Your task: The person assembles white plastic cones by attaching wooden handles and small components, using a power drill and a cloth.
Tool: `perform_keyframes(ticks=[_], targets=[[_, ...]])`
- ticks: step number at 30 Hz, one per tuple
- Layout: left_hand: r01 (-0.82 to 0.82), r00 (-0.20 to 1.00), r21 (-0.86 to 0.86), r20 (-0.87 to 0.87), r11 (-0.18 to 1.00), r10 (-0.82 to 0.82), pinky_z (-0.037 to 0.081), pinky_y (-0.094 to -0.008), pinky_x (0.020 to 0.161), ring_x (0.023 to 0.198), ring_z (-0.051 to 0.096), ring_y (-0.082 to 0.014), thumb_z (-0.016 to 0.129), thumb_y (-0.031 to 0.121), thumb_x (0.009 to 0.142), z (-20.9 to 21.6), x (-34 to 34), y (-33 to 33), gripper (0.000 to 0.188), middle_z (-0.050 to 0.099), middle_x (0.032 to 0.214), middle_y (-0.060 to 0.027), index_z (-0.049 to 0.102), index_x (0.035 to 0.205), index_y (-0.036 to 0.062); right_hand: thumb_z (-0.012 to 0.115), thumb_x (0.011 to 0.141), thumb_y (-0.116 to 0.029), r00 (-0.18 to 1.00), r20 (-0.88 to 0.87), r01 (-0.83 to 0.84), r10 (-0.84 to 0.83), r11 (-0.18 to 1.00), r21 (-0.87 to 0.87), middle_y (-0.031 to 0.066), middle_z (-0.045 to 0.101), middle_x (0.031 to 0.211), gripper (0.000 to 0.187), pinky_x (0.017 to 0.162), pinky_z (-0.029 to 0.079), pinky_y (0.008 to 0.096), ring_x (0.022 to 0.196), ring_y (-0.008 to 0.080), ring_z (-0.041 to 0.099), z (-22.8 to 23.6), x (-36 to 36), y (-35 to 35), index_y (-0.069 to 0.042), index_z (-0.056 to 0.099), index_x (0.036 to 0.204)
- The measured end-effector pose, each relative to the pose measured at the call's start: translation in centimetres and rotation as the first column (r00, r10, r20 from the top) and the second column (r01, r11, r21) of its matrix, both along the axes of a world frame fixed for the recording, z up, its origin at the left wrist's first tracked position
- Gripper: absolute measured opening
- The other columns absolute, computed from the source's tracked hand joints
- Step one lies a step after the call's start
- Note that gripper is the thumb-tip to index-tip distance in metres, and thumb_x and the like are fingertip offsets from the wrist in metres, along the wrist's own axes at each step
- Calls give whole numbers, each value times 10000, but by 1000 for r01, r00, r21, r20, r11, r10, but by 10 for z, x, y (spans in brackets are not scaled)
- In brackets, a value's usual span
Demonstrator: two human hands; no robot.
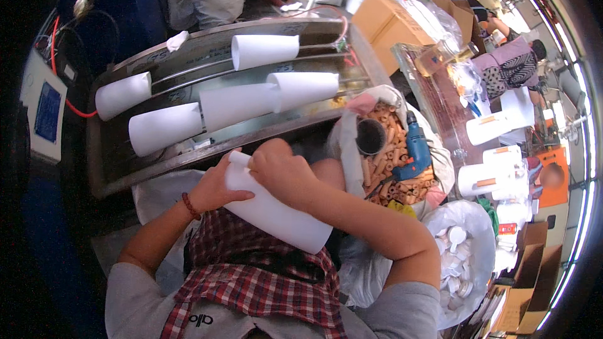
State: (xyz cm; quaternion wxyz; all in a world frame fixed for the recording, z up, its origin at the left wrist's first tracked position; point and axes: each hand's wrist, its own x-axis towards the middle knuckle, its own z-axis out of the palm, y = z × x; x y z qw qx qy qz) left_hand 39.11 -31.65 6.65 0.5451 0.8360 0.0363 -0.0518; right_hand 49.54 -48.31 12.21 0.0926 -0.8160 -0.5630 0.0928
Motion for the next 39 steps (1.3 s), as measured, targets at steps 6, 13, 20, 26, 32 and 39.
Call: perform_keyframes(ticks=[6,13,20,26,32,39], targets=[[38,999,7,-36,999,-37,503,-388,812,908,630,-374,782,496,621,1,-11,1,1076,624,1022,-229,215,1410,34,512,881,-300,997,-69,42,-39,998,49,116,587,747,271,672,478,451,665,360,597,7,-5,4,-46,604,866],[-21,997,3,75,1000,21,409,-394,953,1149,485,-362,835,324,611,-19,-1,-4,1081,441,1284,-237,184,1408,-5,477,886,-329,956,-290,-40,44,999,20,138,598,650,344,601,414,458,634,341,580,-12,23,1,-99,648,696],[15,953,362,278,932,-123,407,-387,950,1113,497,-297,810,104,640,61,6,-21,900,475,1248,-189,283,1364,17,447,877,-283,921,-388,86,10,970,227,166,634,790,296,620,471,423,736,337,620,8,-6,-3,-52,608,789],[176,907,571,223,802,-358,487,-354,599,674,619,-253,748,153,703,59,38,-46,433,632,768,-110,572,1078,26,491,854,-260,919,-74,373,-387,794,479,99,602,875,198,629,490,405,848,290,608,54,-24,-165,-94,564,932],[167,926,705,128,690,-355,457,-354,582,611,589,-296,740,157,701,59,50,-39,243,606,685,-155,573,782,1,587,768,-198,112,397,994,-911,108,-30,153,645,787,155,638,498,424,757,317,634,78,-35,-434,-52,632,800],[278,928,486,86,829,-362,470,-307,502,558,605,-199,693,179,786,49,104,-19,215,622,683,-105,588,827,-5,783,623,-278,-165,529,981,-832,-194,1,150,523,1087,636,808,493,421,990,315,563,21,-54,-583,-31,456,1109]])
